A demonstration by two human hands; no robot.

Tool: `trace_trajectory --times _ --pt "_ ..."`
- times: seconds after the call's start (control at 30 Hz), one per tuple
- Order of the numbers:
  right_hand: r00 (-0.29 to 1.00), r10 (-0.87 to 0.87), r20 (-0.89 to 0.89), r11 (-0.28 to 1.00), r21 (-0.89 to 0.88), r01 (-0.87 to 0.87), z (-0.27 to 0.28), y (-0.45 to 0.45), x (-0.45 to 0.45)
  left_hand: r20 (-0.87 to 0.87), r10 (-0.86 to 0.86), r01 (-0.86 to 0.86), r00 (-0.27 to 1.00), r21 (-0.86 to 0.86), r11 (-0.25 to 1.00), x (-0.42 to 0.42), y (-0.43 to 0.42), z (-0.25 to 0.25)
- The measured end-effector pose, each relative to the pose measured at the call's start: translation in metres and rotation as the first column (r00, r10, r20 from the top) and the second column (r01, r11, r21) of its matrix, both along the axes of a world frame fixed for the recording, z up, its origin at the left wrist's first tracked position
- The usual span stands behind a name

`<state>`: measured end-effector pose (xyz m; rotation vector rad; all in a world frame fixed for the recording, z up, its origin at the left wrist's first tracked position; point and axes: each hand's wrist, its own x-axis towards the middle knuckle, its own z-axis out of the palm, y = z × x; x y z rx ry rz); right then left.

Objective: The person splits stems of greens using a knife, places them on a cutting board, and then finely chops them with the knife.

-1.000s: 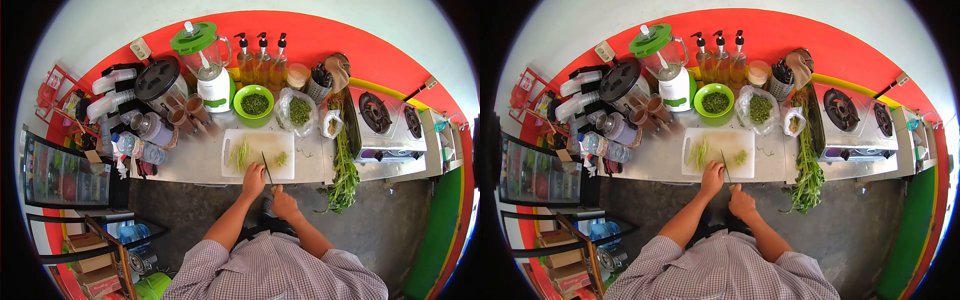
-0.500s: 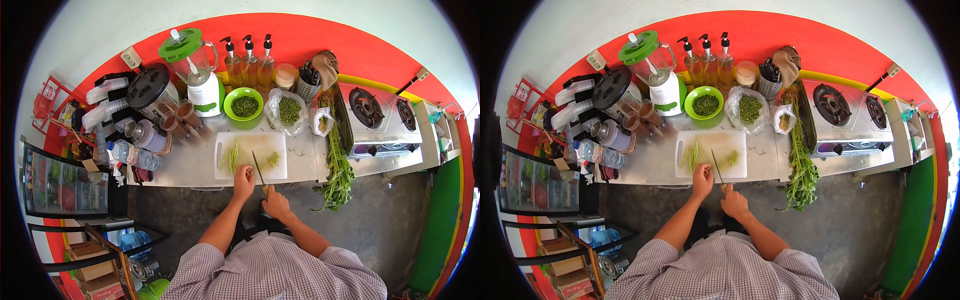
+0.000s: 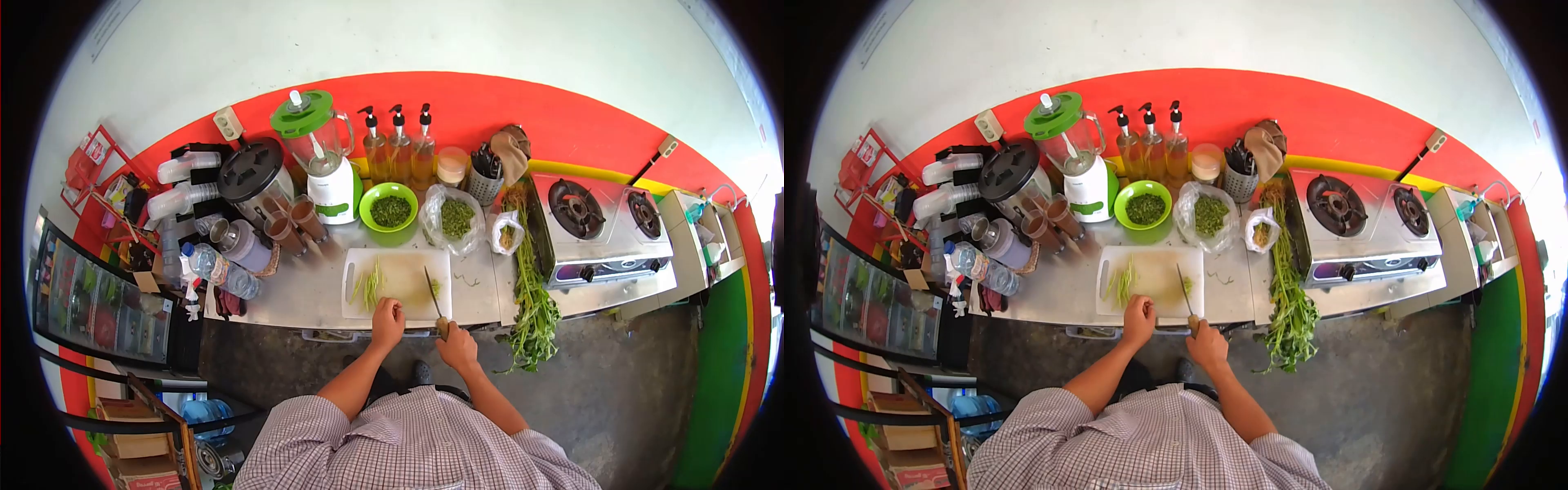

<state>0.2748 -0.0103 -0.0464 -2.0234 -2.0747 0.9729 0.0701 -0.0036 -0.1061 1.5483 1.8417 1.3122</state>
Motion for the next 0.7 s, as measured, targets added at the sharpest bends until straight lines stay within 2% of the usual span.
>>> trace_trajectory --times 0.07,0.13,0.17,0.23,0.33,0.37,0.43,0.53,0.7 --pt "1.0 0.004 -0.022 1.0 -0.01 -0.004 0.006 0.002 0.004 0.025 -0.001 0.002 1.0 -0.04 0.999 -0.003 0.002 0.006" --pt "0.999 0.038 -0.034 0.998 -0.053 -0.04 0.003 0.004 0.012 -0.165 0.103 -0.086 0.981 0.106 0.991 -0.009 0.004 0.009" --pt "0.999 0.041 -0.036 0.997 -0.056 -0.043 0.0 0.004 0.014 -0.168 0.104 -0.088 0.98 0.102 0.991 -0.013 0.005 0.01" --pt "0.995 0.007 -0.104 1.0 -0.001 -0.008 -0.001 0.005 0.015 -0.303 0.224 -0.219 0.926 0.05 0.974 -0.026 0.013 0.01" --pt "0.98 -0.031 -0.196 0.999 0.028 0.037 0.002 0.014 0.011 -0.408 0.259 -0.279 0.875 0.012 0.96 -0.043 0.029 0.012" --pt "0.98 -0.03 -0.199 0.999 0.032 0.037 0.001 0.017 0.01 -0.409 0.261 -0.279 0.875 0.016 0.96 -0.048 0.034 0.012" --pt "0.974 -0.02 -0.227 0.997 0.069 0.037 0.0 0.023 0.009 -0.438 0.216 -0.294 0.872 -0.116 0.949 -0.055 0.044 0.014" --pt "0.965 -0.011 -0.262 0.997 0.072 0.031 0.004 0.026 0.01 -0.424 0.186 -0.285 0.886 -0.183 0.941 -0.062 0.057 0.018" --pt "0.945 -0.01 -0.327 0.996 0.078 0.038 0.001 0.033 0.016 -0.411 0.163 -0.273 0.897 -0.223 0.936 -0.064 0.071 0.021"
